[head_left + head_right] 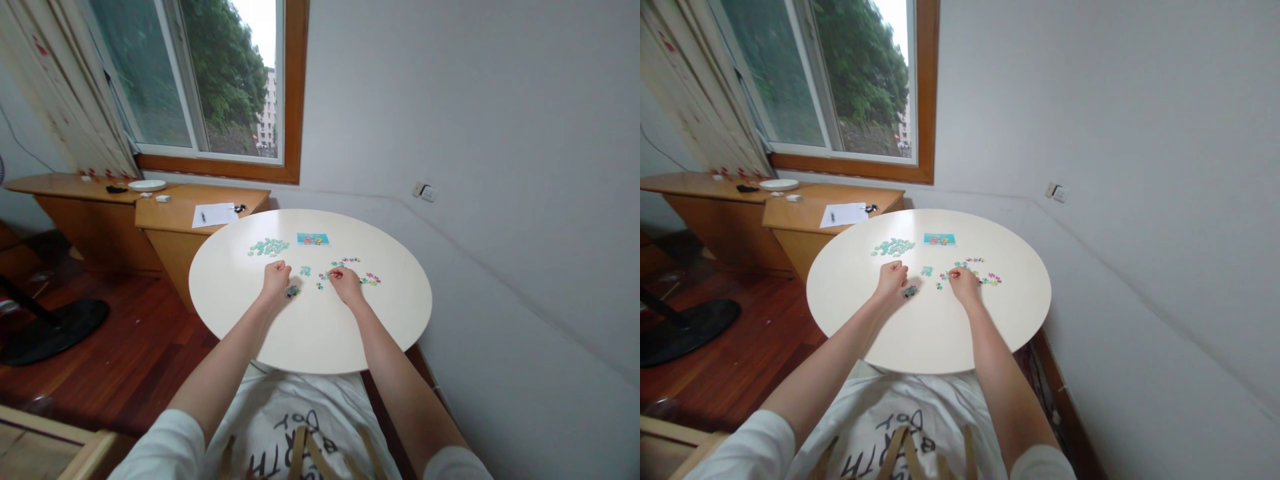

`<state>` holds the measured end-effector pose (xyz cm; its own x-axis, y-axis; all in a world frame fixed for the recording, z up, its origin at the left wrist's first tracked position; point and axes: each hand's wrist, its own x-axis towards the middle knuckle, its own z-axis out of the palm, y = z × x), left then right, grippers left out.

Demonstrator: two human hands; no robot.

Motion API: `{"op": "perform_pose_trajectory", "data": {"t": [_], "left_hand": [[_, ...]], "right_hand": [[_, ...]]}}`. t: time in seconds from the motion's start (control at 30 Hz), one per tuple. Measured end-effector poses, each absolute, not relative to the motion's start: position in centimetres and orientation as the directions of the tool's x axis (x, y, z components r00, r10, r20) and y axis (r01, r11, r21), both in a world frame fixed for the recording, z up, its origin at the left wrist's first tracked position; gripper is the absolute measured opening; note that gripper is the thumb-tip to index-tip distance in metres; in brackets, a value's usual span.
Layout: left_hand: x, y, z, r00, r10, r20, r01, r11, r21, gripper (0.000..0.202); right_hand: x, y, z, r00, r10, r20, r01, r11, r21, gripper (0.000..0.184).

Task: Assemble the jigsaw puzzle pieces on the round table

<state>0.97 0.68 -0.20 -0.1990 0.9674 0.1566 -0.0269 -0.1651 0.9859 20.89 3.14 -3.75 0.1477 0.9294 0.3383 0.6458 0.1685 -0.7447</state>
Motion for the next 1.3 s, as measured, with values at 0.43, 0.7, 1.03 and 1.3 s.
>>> {"op": "perform_pose_trajectory", "data": {"t": [0.43,0.7,1.03,1.3], "left_hand": [[0.2,0.0,0.6,-0.115,0.970,0.214,0.792,-0.040,0.609,0.019],[-0.1,0.2,-0.2,-0.053,0.985,0.163,0.881,-0.030,0.472,0.032],[-0.2,0.5,-0.3,-0.077,0.986,0.146,0.892,0.003,0.452,0.013],[-0.3,0.6,-0.3,-0.075,0.989,0.128,0.890,0.009,0.456,0.011]], "right_hand": [[20.8,3.7,-3.9,0.164,0.893,0.420,0.629,0.234,-0.742,0.006],[20.7,3.0,-3.2,0.153,0.896,0.417,0.582,0.260,-0.770,0.007],[20.4,3.2,-3.2,0.152,0.924,0.351,0.488,0.239,-0.840,0.013],[20.6,3.2,-3.3,0.120,0.922,0.368,0.502,0.263,-0.824,0.023]]}}
